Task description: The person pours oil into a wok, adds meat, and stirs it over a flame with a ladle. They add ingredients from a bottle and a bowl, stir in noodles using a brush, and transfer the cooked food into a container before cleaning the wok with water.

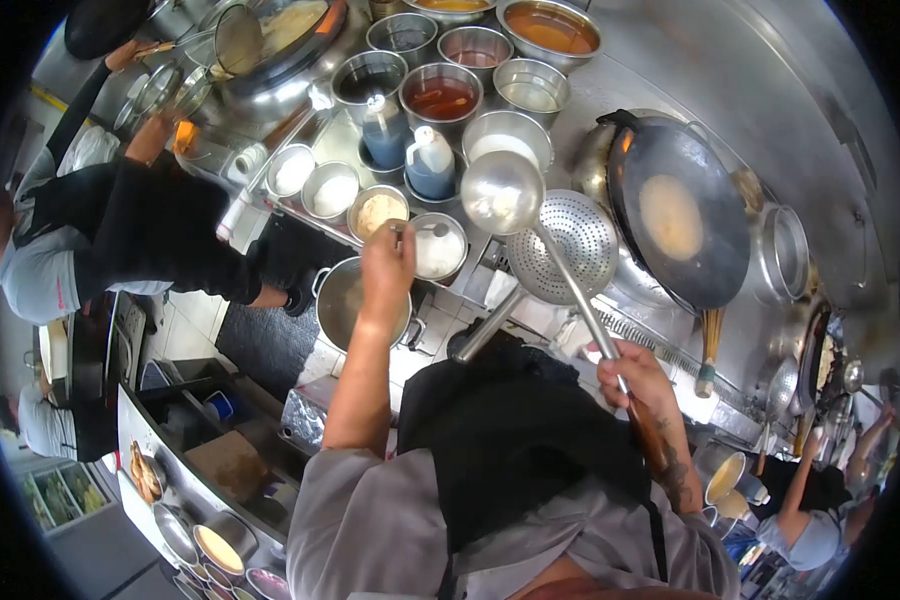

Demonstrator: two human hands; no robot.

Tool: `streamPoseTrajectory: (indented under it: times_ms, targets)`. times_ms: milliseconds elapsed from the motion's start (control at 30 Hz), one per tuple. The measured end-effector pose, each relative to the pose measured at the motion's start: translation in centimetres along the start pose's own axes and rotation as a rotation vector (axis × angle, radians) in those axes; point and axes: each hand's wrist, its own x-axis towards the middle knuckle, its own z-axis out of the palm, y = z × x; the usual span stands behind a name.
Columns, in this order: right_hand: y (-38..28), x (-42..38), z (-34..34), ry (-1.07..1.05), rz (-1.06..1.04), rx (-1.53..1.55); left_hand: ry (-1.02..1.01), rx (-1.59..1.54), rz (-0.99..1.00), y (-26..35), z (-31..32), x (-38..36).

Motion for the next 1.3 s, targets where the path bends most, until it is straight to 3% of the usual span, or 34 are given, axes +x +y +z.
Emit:
streamPoseTrajectory:
  times_ms: [233,433,667,867,933,967,1067,1100,1167,1200,1300]
  targets:
    - [-1.2,-1.0,-0.2,0.095,-0.063,-0.040,-0.042,-0.028,0.062,-1.7,3.2,-1.5]
    - [-1.5,-1.5,-0.3,0.104,-0.073,-0.035,-0.086,-0.094,-0.041,-1.2,2.1,-1.6]
    - [-1.6,-1.9,-0.6,0.077,-0.085,0.014,-0.093,-0.122,-0.018,-3.5,2.1,-2.5]
    - [-1.5,-2.1,-0.8,0.057,-0.089,0.024,-0.074,-0.089,-0.265,-7.2,1.8,-2.9]
    - [-1.5,-2.2,-1.1,0.050,-0.087,0.020,0.026,-0.384,-0.370,-9.0,1.5,-2.8]
    - [-1.4,-2.2,-1.2,0.042,-0.085,0.015,0.025,-0.383,-0.366,-9.2,1.4,-2.6]
    - [-0.8,-1.8,-1.6,0.015,-0.057,-0.001,0.155,-0.574,-0.528,-6.0,-1.0,-0.7]
    - [-0.6,-1.7,-1.7,-0.003,-0.029,-0.018,0.152,-0.572,-0.523,-4.8,-1.5,0.0]
    - [-0.8,-1.7,-1.3,-0.031,-0.010,-0.020,0.211,-0.401,-0.244,-2.3,-2.2,1.4]
    - [-0.8,-1.5,-1.4,-0.056,0.033,0.000,0.185,-0.111,-0.139,-0.2,-3.2,1.8]
    - [-1.2,-1.2,-1.3,-0.084,0.085,0.059,0.172,0.053,-0.085,1.2,-3.1,1.5]
